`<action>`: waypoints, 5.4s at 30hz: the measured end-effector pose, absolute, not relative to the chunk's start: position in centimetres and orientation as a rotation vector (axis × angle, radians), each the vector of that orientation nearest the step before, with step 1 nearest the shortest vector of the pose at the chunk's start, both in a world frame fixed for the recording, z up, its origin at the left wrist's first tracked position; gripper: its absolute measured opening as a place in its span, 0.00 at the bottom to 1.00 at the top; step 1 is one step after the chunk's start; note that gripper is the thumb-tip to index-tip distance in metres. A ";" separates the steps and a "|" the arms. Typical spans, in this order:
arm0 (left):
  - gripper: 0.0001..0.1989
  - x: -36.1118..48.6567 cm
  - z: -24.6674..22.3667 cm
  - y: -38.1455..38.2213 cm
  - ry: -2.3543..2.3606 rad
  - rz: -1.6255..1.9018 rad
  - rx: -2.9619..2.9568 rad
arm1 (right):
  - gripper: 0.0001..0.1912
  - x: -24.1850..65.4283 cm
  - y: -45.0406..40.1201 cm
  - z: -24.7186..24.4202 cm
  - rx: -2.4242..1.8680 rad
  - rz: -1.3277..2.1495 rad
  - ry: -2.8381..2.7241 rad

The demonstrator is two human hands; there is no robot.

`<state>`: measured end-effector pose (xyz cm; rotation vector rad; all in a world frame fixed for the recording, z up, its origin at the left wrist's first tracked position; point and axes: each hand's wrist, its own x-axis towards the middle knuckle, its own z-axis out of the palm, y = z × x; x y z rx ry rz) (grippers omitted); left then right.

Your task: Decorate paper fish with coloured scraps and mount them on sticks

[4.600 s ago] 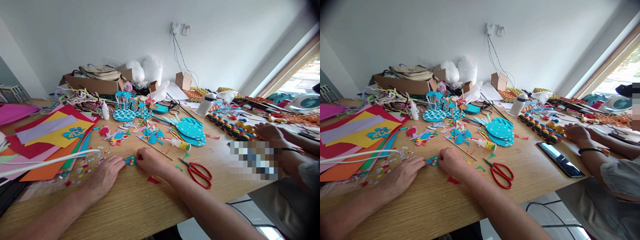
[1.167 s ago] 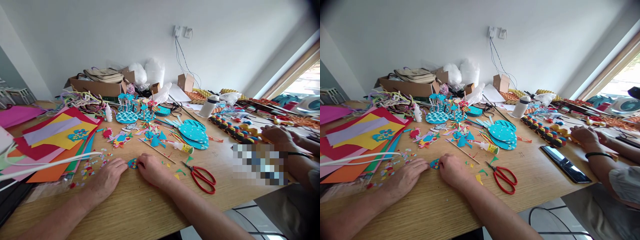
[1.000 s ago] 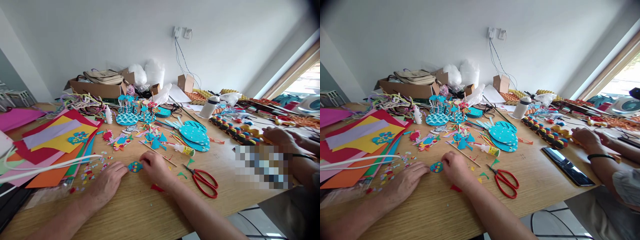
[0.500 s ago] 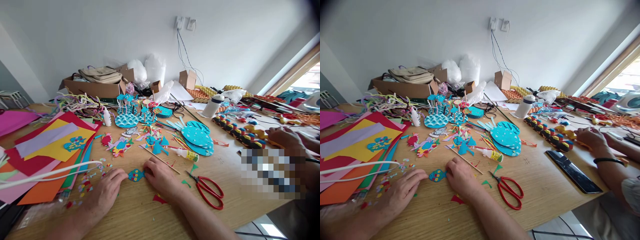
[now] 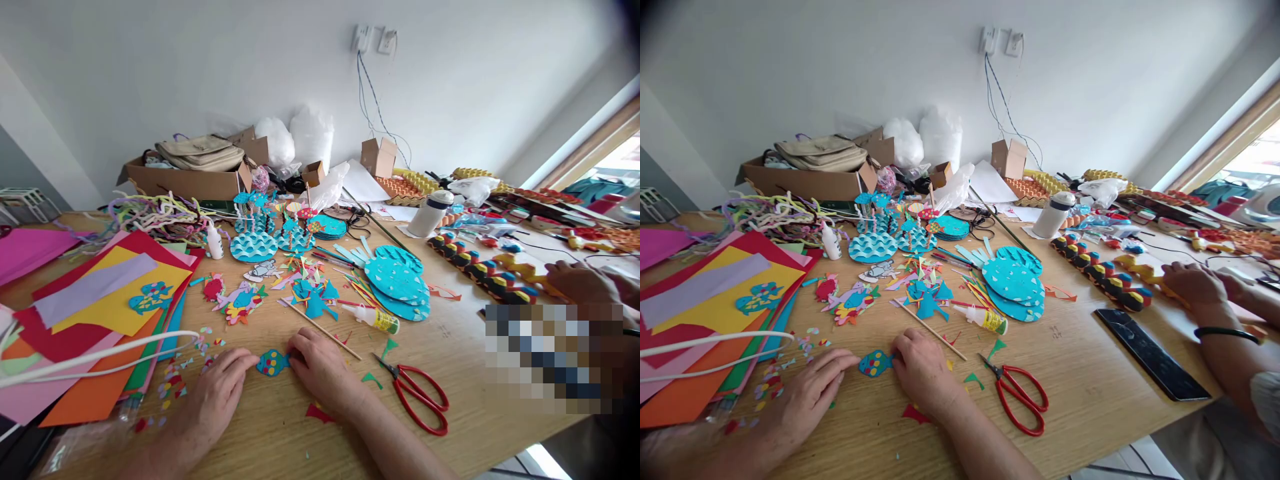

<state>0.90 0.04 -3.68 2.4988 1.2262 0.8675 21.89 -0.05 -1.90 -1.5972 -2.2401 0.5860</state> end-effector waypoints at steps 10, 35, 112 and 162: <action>0.17 2.2 -2.5 1.5 1.310 0.619 2.059 | 0.04 21.9 0.0 -1.9 -1.655 0.616 -2.234; 0.20 2.3 1.1 -2.1 1.170 0.659 0.954 | 0.08 22.7 0.4 -2.1 -1.491 0.682 -2.237; 0.12 1.9 2.5 7.2 1.292 1.208 1.360 | 0.02 17.5 8.3 3.2 -1.303 1.381 -1.486; 0.07 2.8 3.6 7.0 1.334 0.980 1.500 | 0.03 17.7 8.2 3.5 -1.330 1.118 -1.711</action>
